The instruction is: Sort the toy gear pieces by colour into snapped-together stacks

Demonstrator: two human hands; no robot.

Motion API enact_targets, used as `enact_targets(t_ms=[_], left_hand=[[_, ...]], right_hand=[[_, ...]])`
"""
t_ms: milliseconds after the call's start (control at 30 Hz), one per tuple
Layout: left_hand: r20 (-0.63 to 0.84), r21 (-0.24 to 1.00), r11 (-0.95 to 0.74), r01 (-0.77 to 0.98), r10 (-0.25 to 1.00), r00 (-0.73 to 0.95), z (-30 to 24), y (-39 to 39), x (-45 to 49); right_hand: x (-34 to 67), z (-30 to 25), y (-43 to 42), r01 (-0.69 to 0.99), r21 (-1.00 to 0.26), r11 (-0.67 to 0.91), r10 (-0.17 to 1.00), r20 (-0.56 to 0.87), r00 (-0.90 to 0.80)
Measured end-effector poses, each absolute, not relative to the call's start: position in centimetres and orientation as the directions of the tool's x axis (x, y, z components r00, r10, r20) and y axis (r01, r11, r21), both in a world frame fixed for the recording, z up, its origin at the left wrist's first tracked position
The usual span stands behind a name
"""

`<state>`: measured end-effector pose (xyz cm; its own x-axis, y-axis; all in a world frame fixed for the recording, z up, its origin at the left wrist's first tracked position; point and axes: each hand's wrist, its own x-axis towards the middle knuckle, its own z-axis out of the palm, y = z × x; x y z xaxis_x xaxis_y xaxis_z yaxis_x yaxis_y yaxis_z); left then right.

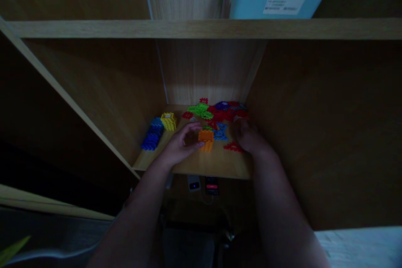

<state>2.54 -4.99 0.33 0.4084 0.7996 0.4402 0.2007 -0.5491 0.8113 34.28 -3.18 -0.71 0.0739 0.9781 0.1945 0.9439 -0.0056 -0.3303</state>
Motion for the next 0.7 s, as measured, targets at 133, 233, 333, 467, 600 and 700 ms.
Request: enact_targets(t_ms=[133,233,333,467,600,700], left_hand=[[0.448,0.817,-0.551,0.170,0.792,0.415,0.2,-5.0,2.5],[0.457,0.812,-0.559,0.168,0.787,0.414,-0.1,-4.9,2.4],[0.455,0.813,-0.557,0.169,0.789,0.413,-0.3,-4.7,2.4],[0.452,0.816,-0.556,0.159,0.785,0.423,-0.3,-4.7,2.5],[0.453,0.810,-0.561,0.171,0.784,0.425,-0.1,-4.9,2.5],[0.446,0.812,-0.555,0.179,0.789,0.422,0.0,-4.9,2.5]], right_hand=[[34.4,-1.1,-3.2,0.958,-0.284,-0.038,0.979,0.179,0.092],[34.4,-1.1,-3.4,0.971,-0.237,0.036,0.963,0.268,0.029],[34.1,-1.0,-3.7,0.982,-0.184,0.045,0.956,0.292,0.010],[33.8,-0.7,-4.0,0.993,-0.115,-0.016,0.962,0.269,0.046],[33.8,-0.2,-4.3,0.984,-0.176,0.024,0.968,0.248,0.021],[33.7,0.2,-4.6,0.955,-0.289,0.062,0.973,0.232,0.007]])
